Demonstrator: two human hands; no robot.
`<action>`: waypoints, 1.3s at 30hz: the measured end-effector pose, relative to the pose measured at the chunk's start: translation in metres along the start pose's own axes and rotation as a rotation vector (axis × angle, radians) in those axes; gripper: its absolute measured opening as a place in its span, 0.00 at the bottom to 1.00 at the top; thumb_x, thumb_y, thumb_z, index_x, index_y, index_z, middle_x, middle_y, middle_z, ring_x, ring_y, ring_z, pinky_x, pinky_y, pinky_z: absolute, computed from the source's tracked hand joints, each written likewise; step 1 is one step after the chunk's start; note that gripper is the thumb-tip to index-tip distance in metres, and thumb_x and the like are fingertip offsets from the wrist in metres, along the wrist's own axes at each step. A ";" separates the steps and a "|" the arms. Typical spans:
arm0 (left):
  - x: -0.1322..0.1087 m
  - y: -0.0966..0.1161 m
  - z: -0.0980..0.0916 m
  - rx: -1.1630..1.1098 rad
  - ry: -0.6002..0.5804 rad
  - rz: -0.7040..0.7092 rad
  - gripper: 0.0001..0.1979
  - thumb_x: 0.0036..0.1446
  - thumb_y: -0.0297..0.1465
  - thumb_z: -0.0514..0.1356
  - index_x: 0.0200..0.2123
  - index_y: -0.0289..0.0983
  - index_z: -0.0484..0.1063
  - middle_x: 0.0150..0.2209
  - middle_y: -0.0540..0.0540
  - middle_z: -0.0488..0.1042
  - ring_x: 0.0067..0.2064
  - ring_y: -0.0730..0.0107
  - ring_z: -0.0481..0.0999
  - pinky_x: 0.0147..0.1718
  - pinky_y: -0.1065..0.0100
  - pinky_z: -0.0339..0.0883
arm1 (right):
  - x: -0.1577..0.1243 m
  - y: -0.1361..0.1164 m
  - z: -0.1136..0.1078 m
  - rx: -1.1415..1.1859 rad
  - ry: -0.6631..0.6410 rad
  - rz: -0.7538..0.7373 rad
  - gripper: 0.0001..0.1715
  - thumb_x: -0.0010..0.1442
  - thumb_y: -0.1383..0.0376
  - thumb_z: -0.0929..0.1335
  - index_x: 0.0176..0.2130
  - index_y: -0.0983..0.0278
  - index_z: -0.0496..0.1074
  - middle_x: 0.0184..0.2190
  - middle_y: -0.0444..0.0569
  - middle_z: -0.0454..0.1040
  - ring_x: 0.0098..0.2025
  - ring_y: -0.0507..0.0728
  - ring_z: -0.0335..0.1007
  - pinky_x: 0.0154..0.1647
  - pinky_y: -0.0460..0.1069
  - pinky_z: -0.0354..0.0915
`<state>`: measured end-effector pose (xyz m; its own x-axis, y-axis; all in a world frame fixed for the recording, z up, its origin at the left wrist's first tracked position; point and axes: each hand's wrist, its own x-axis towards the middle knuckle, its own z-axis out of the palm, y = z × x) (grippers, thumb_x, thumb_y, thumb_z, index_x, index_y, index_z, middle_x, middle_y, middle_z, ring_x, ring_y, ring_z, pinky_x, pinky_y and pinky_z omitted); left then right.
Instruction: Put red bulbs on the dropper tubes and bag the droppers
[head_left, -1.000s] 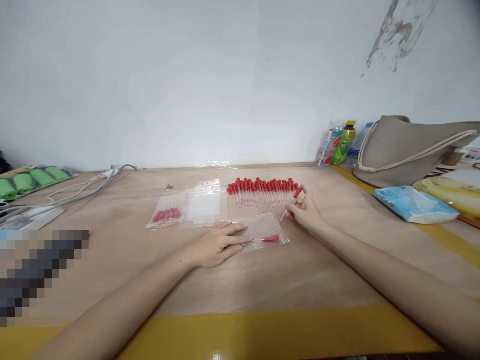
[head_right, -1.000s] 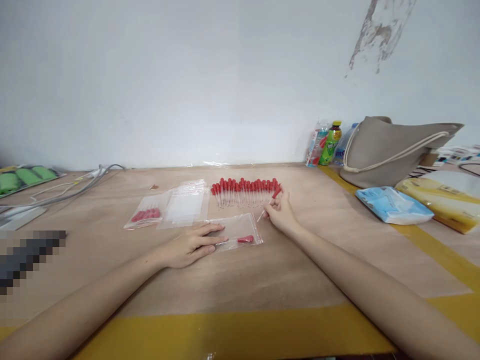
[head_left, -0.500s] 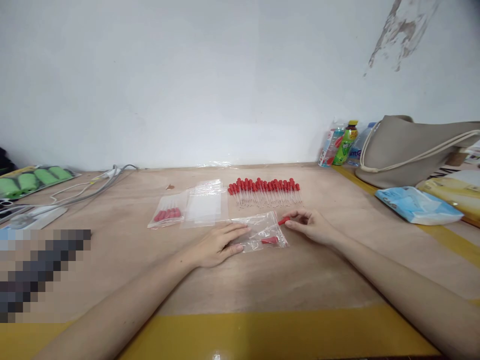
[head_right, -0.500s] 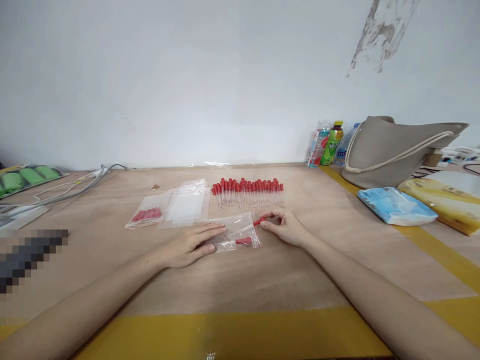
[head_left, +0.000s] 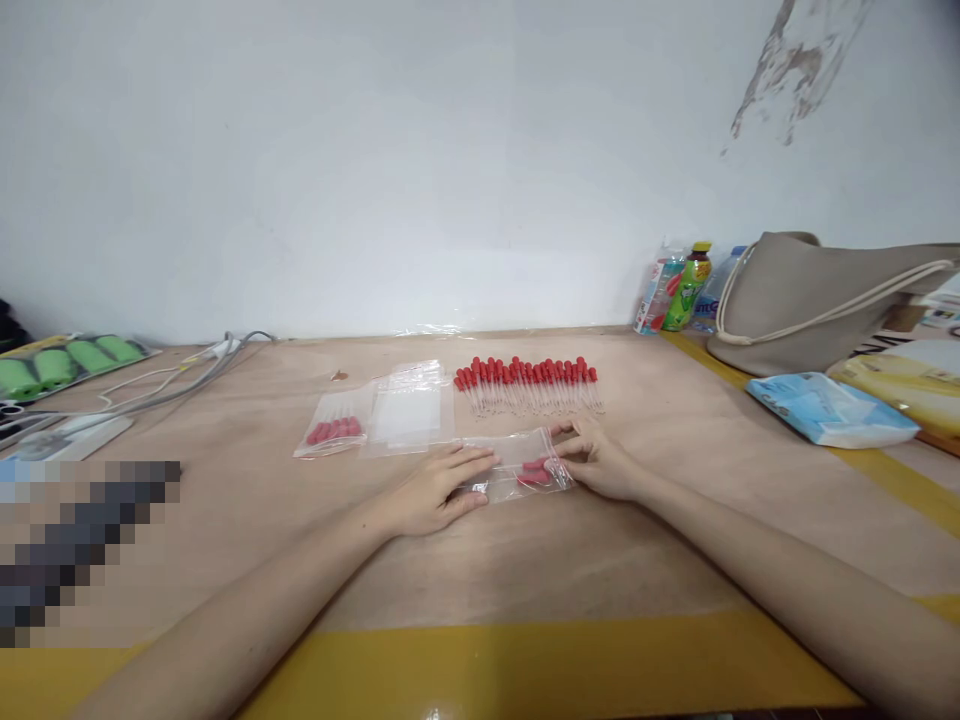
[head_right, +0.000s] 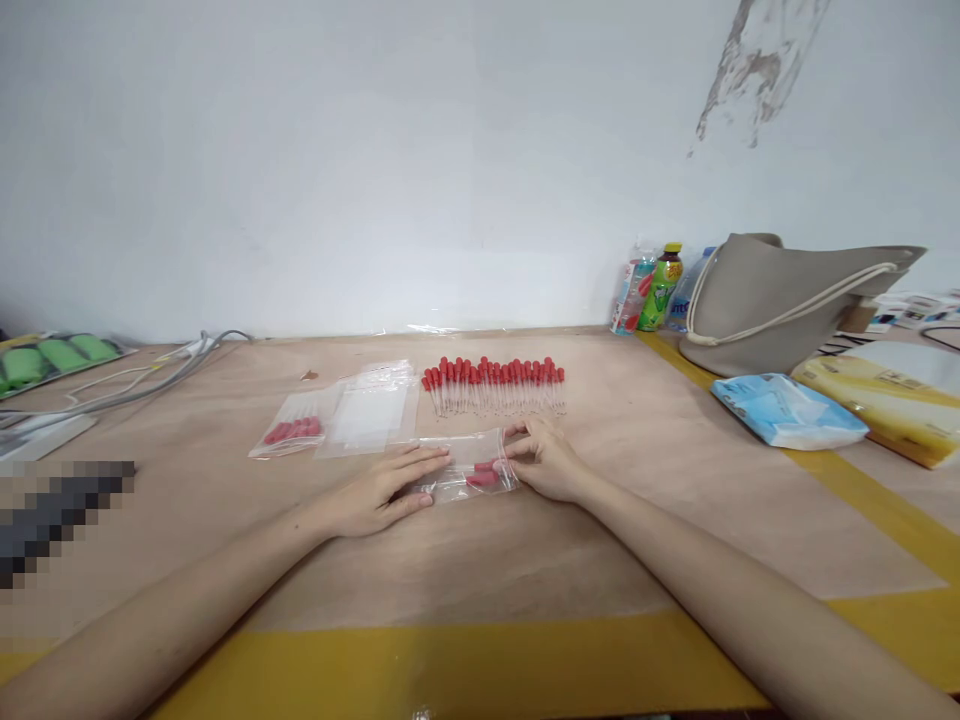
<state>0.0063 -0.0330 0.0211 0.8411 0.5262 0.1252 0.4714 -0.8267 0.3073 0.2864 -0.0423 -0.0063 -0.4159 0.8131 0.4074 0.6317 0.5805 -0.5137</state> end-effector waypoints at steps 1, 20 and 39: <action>0.000 0.000 0.001 -0.002 0.008 0.002 0.24 0.61 0.40 0.47 0.59 0.43 0.50 0.60 0.47 0.55 0.60 0.64 0.54 0.59 0.57 0.47 | 0.000 -0.001 -0.001 -0.028 -0.030 -0.009 0.10 0.55 0.58 0.66 0.36 0.53 0.76 0.43 0.50 0.66 0.46 0.57 0.61 0.49 0.56 0.55; -0.001 0.005 -0.001 -0.163 0.078 -0.041 0.08 0.58 0.36 0.52 0.37 0.38 0.58 0.54 0.39 0.63 0.54 0.60 0.63 0.48 0.58 0.60 | 0.104 0.020 0.003 -0.432 0.263 0.585 0.12 0.50 0.57 0.64 0.28 0.60 0.73 0.30 0.46 0.74 0.37 0.58 0.67 0.44 0.56 0.51; -0.001 0.003 -0.001 -0.021 0.057 0.034 0.21 0.60 0.38 0.49 0.55 0.40 0.56 0.56 0.43 0.61 0.57 0.62 0.59 0.57 0.56 0.51 | 0.128 0.019 -0.004 -0.197 0.259 0.730 0.13 0.52 0.59 0.63 0.28 0.66 0.71 0.28 0.51 0.73 0.34 0.57 0.69 0.34 0.48 0.61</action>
<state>0.0068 -0.0358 0.0227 0.8398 0.5088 0.1892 0.4366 -0.8402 0.3215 0.2472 0.0726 0.0392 0.2971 0.9347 0.1950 0.8002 -0.1323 -0.5850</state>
